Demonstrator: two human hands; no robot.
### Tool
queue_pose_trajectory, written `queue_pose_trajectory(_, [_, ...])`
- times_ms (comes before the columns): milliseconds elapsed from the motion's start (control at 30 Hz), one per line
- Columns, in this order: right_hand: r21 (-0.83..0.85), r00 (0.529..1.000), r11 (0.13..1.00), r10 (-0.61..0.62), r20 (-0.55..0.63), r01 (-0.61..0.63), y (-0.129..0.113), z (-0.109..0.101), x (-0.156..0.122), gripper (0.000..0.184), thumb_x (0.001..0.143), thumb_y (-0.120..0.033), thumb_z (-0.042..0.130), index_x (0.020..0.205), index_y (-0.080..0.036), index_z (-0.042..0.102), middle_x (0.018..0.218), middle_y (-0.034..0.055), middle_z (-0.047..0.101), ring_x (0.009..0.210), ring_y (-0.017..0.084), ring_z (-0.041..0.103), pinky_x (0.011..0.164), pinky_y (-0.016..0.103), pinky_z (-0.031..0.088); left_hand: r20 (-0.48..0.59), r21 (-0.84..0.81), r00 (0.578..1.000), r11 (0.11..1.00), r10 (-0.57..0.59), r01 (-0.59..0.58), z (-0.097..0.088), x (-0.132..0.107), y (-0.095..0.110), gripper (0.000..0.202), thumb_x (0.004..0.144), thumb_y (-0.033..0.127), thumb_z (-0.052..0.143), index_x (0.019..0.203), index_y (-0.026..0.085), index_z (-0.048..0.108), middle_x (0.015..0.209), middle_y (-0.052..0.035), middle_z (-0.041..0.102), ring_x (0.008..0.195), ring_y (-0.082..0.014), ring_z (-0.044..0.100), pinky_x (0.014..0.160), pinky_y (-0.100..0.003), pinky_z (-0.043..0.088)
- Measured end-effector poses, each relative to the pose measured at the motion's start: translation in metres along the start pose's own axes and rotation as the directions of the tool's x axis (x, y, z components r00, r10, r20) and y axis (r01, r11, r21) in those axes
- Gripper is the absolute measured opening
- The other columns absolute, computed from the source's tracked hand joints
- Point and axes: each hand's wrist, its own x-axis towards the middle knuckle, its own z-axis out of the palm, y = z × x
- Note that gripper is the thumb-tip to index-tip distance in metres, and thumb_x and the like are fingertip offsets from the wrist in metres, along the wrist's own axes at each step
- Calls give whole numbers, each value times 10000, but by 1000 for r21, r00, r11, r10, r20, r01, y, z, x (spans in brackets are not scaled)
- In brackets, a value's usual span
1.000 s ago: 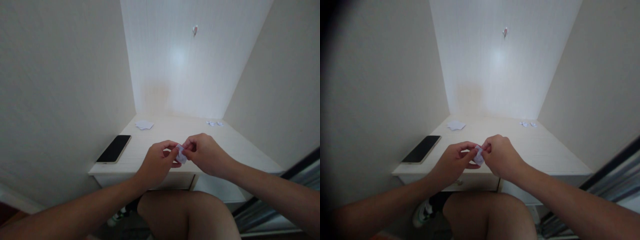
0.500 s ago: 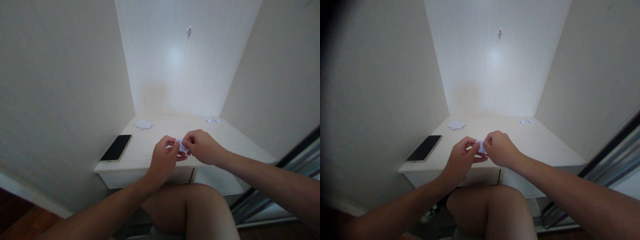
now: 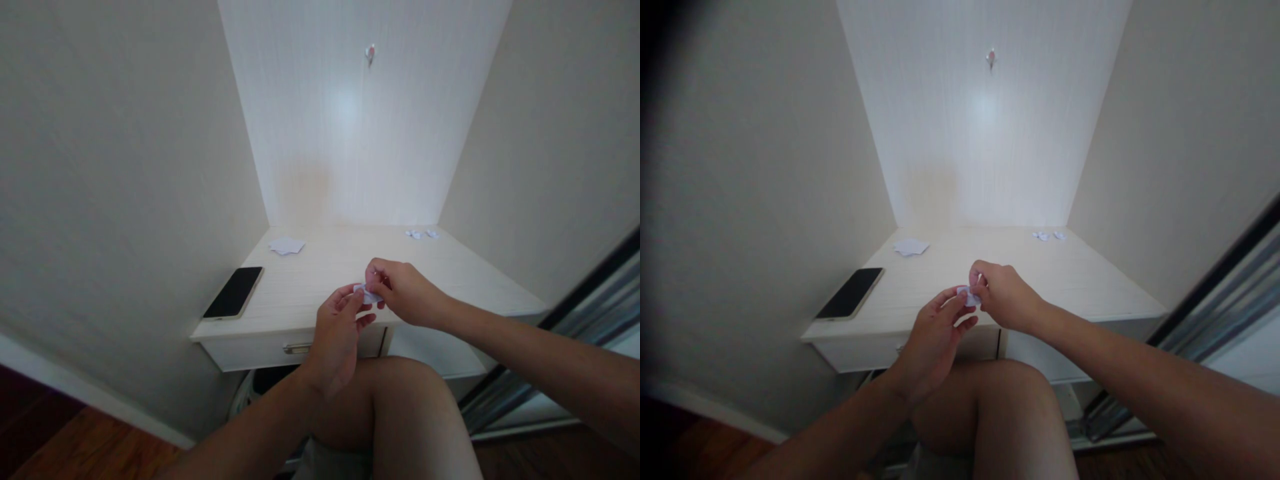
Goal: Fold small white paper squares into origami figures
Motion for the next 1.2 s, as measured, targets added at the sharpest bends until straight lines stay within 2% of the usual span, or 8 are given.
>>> queue_pose_trajectory(100, [71,1000,997,-17,4,16,0,2,-3,173,968,-176,511,855,-170,642,724,8,698,650,115,654,604,214,450,-23,-9,999,999,32,-32,3,-1,0,202,852,287,744,957,132,670,952,-66,703,828,-137,658,744,-262,524])
queue_pose_trajectory(267, [89,998,995,42,-43,-38,-2,4,-4,155,900,-305,694,828,-172,726,682,15,718,581,126,605,549,230,413,-87,-36,990,992,114,-118,5,3,-4,210,838,288,742,934,123,653,955,-80,706,858,-168,661,788,-322,559])
queue_pose_trajectory(467, [-81,998,996,-47,-35,44,-1,6,0,205,962,-245,598,843,-164,744,719,38,737,597,131,610,590,251,396,-102,-10,986,991,130,-132,1,4,-7,193,833,277,746,915,134,646,927,-74,714,844,-170,666,784,-340,573])
queue_pose_trajectory(633, [-101,1000,995,-23,-13,21,3,10,5,223,963,-212,566,813,-166,725,681,28,721,597,134,598,589,255,379,-124,21,983,991,135,-134,-4,3,-9,208,843,302,751,930,138,656,919,-68,710,830,-170,673,752,-325,567])
queue_pose_trajectory(867, [-54,1000,998,25,12,-24,5,15,7,224,959,-214,555,803,-171,710,662,15,732,592,125,617,588,241,403,-154,15,986,998,66,-64,-9,6,-9,285,823,306,763,1028,137,660,968,-84,710,800,-161,668,715,-293,526])
queue_pose_trajectory(1067, [-34,998,999,42,48,-40,7,17,10,227,954,-218,563,801,-176,726,627,4,730,558,119,622,569,232,416,-143,-31,989,999,35,-39,-12,8,-10,269,809,273,766,1012,129,664,951,-71,712,792,-142,664,749,-280,513])
queue_pose_trajectory(1200, [-52,999,998,24,43,-22,7,18,9,225,955,-225,582,799,-177,737,628,11,728,579,128,630,592,244,415,-148,-21,989,1000,-26,23,-14,8,-8,249,820,239,754,1028,126,673,967,-89,721,806,-153,675,729,-277,528])
